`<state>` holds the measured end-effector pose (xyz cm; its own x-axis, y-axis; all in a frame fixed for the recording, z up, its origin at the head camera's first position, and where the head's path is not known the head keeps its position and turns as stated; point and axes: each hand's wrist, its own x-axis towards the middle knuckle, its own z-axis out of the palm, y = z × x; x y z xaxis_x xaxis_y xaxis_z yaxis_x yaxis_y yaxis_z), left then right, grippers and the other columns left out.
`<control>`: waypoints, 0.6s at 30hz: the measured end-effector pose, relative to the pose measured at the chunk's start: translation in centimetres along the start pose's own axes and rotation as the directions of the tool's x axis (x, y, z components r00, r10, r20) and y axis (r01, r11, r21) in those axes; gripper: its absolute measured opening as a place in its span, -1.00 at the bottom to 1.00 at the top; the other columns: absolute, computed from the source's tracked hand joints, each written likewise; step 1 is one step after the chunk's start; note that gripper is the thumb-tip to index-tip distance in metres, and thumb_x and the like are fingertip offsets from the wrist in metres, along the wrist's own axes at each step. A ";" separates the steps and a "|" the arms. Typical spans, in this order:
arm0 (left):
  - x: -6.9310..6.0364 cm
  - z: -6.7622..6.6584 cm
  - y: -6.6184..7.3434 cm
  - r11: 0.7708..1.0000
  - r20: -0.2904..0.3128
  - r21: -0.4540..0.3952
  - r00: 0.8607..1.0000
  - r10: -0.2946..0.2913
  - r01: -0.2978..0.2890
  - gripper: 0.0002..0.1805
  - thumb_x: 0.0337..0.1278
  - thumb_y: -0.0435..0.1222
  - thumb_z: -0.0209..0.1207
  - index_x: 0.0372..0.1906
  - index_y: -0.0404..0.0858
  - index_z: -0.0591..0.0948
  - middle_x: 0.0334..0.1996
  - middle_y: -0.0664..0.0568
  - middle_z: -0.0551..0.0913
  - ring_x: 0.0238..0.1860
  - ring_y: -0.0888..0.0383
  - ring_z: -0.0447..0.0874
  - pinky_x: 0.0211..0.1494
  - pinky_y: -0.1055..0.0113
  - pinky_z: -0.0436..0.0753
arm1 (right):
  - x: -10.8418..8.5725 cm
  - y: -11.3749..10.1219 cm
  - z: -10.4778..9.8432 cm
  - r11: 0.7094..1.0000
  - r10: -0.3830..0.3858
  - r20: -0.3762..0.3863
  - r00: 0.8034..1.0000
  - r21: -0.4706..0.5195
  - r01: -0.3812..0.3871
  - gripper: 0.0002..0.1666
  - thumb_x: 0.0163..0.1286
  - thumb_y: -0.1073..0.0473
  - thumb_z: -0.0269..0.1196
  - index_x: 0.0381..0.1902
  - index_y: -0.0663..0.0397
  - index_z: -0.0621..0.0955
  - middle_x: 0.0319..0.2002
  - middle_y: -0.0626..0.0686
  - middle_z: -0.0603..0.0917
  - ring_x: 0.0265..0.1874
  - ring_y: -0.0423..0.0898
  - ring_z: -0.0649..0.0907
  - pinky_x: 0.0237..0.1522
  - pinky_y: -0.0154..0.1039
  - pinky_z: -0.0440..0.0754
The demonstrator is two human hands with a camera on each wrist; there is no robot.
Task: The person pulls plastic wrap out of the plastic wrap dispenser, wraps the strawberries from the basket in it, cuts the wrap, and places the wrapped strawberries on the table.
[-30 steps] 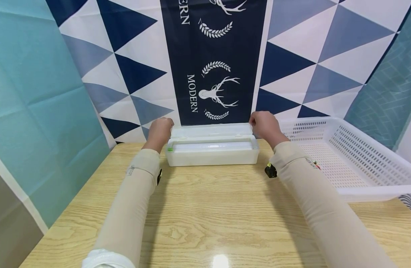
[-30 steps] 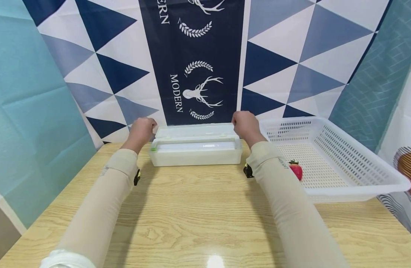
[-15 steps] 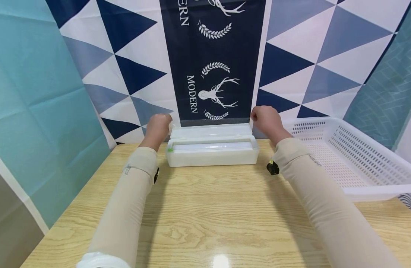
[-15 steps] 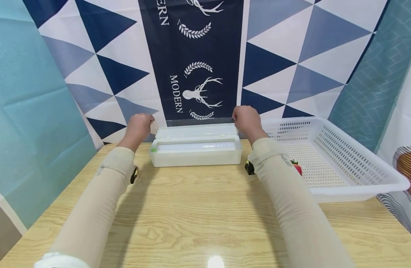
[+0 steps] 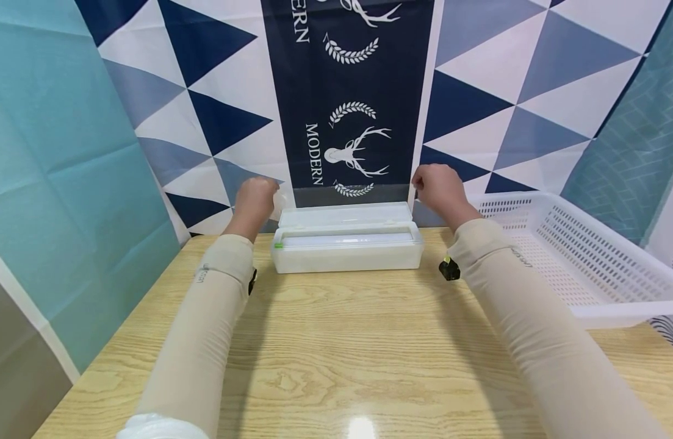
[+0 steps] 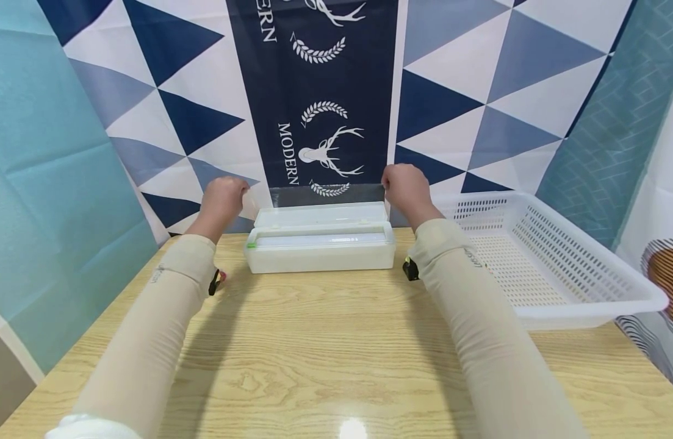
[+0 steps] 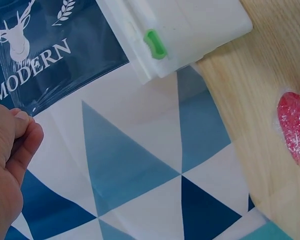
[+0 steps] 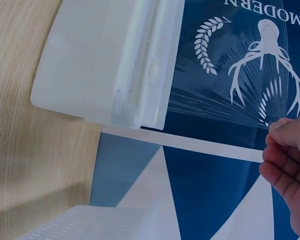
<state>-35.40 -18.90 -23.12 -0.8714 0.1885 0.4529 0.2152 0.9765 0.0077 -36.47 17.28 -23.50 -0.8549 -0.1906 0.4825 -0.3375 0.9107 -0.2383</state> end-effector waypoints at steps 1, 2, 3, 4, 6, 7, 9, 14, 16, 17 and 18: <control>0.0 -0.1 0.0 1.000 -0.005 -0.001 1.000 0.003 -0.003 -0.65 0.06 -0.63 0.20 -0.03 -0.35 0.68 -0.10 -0.20 0.70 -0.08 -0.11 0.66 0.09 0.11 0.59 | 0.0 0.0 -0.1 1.000 0.001 -0.001 1.000 -0.001 -0.001 -0.78 0.34 0.41 0.09 -0.19 0.29 0.67 -0.18 0.25 0.68 -0.20 0.17 0.61 -0.11 0.08 0.58; 0.0 -0.2 0.0 1.000 -0.012 0.001 1.000 0.007 -0.007 -0.65 0.06 -0.63 0.20 -0.03 -0.35 0.68 -0.10 -0.20 0.70 -0.08 -0.10 0.66 0.09 0.12 0.60 | 0.0 0.0 -0.2 1.000 0.000 -0.002 1.000 -0.006 0.000 -0.79 0.34 0.41 0.09 -0.19 0.29 0.67 -0.18 0.25 0.68 -0.20 0.17 0.61 -0.11 0.08 0.58; 0.0 -0.2 0.0 1.000 -0.018 0.005 1.000 0.012 -0.012 -0.65 0.06 -0.63 0.20 -0.03 -0.35 0.68 -0.11 -0.20 0.70 -0.08 -0.11 0.66 0.09 0.12 0.60 | 0.1 0.0 -0.3 1.000 0.000 -0.002 1.000 -0.006 0.000 -0.79 0.35 0.41 0.09 -0.19 0.28 0.66 -0.18 0.24 0.68 -0.20 0.16 0.60 -0.11 0.08 0.58; 0.0 -0.3 0.0 1.000 -0.024 0.007 1.000 0.016 -0.016 -0.65 0.06 -0.63 0.20 -0.03 -0.35 0.68 -0.11 -0.21 0.70 -0.09 -0.11 0.67 0.08 0.12 0.60 | 0.1 0.0 -0.4 1.000 0.001 -0.002 1.000 -0.007 -0.001 -0.79 0.35 0.40 0.09 -0.19 0.28 0.66 -0.18 0.24 0.68 -0.20 0.16 0.60 -0.11 0.08 0.58; 0.0 -0.5 0.0 1.000 -0.042 0.012 0.999 0.027 -0.027 -0.66 0.07 -0.63 0.19 -0.04 -0.35 0.69 -0.13 -0.22 0.70 -0.10 -0.11 0.67 0.06 0.12 0.61 | 0.1 -0.1 -0.5 1.000 0.002 -0.002 1.000 -0.008 -0.002 -0.78 0.35 0.40 0.09 -0.18 0.28 0.66 -0.18 0.24 0.68 -0.20 0.17 0.60 -0.11 0.08 0.57; 0.0 -0.5 0.0 0.999 -0.050 0.014 0.998 0.031 -0.030 -0.66 0.07 -0.63 0.19 -0.05 -0.35 0.69 -0.14 -0.22 0.71 -0.12 -0.11 0.68 0.03 0.12 0.62 | 0.1 -0.1 -0.6 1.000 0.002 -0.003 1.000 -0.008 -0.002 -0.78 0.35 0.40 0.08 -0.18 0.28 0.67 -0.17 0.24 0.68 -0.19 0.17 0.60 -0.10 0.08 0.57; 0.0 -0.7 0.0 0.999 -0.066 0.018 0.997 0.038 -0.037 -0.67 0.05 -0.64 0.18 -0.06 -0.36 0.69 -0.16 -0.23 0.71 -0.15 -0.11 0.68 0.00 0.12 0.63 | 0.2 -0.2 -0.8 1.000 0.006 -0.005 1.000 -0.012 -0.006 -0.76 0.35 0.39 0.07 -0.16 0.28 0.66 -0.16 0.24 0.68 -0.17 0.18 0.60 -0.09 0.09 0.58; 0.0 -1.2 0.1 0.999 -0.092 0.024 0.995 0.043 -0.041 -0.67 0.03 -0.66 0.16 -0.09 -0.37 0.69 -0.20 -0.23 0.71 -0.19 -0.11 0.68 -0.05 0.13 0.64 | 0.2 -0.4 -1.5 1.000 0.006 0.001 1.000 -0.020 -0.006 -0.72 0.36 0.40 0.03 -0.10 0.29 0.65 -0.10 0.26 0.66 -0.11 0.21 0.60 -0.04 0.12 0.57; 0.0 -1.5 0.1 0.999 -0.096 0.028 0.994 0.042 -0.039 -0.67 0.03 -0.65 0.16 -0.10 -0.37 0.69 -0.20 -0.23 0.71 -0.18 -0.11 0.68 -0.05 0.12 0.64 | 0.2 -0.6 -1.8 1.000 0.002 0.000 1.000 -0.022 -0.002 -0.71 0.35 0.41 0.03 -0.10 0.30 0.65 -0.09 0.27 0.66 -0.11 0.21 0.60 -0.03 0.12 0.56; 0.1 -1.6 0.1 0.999 -0.098 0.032 0.994 0.041 -0.038 -0.67 0.03 -0.65 0.16 -0.10 -0.36 0.69 -0.21 -0.23 0.70 -0.18 -0.12 0.67 -0.05 0.11 0.64 | 0.3 -0.6 -1.9 1.000 0.001 -0.002 1.000 -0.024 -0.001 -0.71 0.35 0.41 0.03 -0.09 0.29 0.65 -0.09 0.27 0.66 -0.11 0.21 0.60 -0.03 0.12 0.56; 0.1 -1.7 0.1 0.999 -0.100 0.033 0.994 0.041 -0.037 -0.67 0.04 -0.65 0.15 -0.09 -0.36 0.69 -0.20 -0.23 0.70 -0.18 -0.12 0.67 -0.05 0.11 0.64 | 0.3 -0.6 -2.0 1.000 0.000 -0.003 1.000 -0.027 0.000 -0.71 0.35 0.41 0.03 -0.10 0.29 0.65 -0.09 0.27 0.66 -0.12 0.21 0.60 -0.03 0.12 0.56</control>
<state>-34.72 -18.96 -21.53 -0.8134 0.2165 0.5399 0.2328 0.9718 -0.0390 -35.73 17.38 -21.50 -0.8536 -0.1898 0.4851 -0.3270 0.9202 -0.2154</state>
